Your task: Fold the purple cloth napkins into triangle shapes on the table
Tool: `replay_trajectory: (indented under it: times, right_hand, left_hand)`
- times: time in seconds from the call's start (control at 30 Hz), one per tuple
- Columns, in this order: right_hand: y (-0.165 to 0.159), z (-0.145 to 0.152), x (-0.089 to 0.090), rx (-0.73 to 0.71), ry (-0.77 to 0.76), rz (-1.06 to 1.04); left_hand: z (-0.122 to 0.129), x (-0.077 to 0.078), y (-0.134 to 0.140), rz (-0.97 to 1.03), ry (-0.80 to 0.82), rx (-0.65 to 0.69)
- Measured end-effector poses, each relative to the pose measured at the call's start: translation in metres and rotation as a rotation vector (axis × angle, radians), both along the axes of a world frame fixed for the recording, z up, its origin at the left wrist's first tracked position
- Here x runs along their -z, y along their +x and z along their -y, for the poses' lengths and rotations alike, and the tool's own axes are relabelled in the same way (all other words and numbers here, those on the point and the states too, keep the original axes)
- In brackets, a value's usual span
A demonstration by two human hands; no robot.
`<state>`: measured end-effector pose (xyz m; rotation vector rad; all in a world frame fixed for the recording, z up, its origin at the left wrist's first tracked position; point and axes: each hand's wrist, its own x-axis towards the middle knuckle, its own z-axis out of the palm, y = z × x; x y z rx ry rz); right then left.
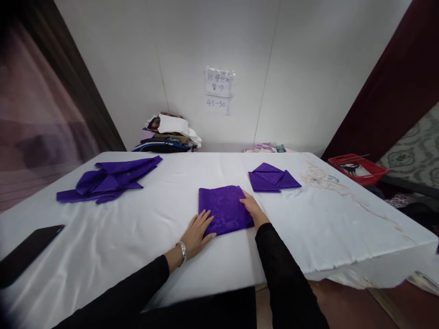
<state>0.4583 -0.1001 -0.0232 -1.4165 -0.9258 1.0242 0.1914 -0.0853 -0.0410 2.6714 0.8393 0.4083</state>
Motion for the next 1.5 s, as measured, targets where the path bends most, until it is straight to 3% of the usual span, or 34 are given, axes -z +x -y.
replay_trajectory:
  times: [0.07, 0.2, 0.33, 0.6, 0.93, 1.13, 1.5]
  right_hand:
    - [0.002, -0.001, -0.001, 0.043, -0.008, 0.037]
    - [0.009, -0.003, 0.001, 0.17, -0.173, 0.14]
    - [0.015, -0.003, 0.006, 0.185, -0.248, 0.13]
    - [0.017, 0.003, 0.01, 0.147, -0.201, 0.077]
    - [0.011, 0.004, -0.002, 0.137, -0.172, -0.047]
    - [0.016, 0.021, 0.002, 0.19, -0.209, 0.119]
    - [0.005, 0.073, 0.005, 0.184, -0.339, 0.626]
  left_hand:
    - [0.0, 0.0, 0.0, -0.02, 0.008, 0.011]
    - [0.002, -0.002, 0.001, -0.096, 0.005, 0.025]
    - [0.003, -0.004, 0.002, -0.152, 0.013, 0.022]
    - [0.002, -0.002, 0.002, -0.156, 0.034, 0.031]
    - [0.0, 0.0, 0.001, -0.155, 0.05, 0.042]
    - [0.001, -0.002, 0.001, -0.157, 0.049, 0.039]
    - [-0.001, 0.003, -0.001, -0.084, 0.032, 0.047]
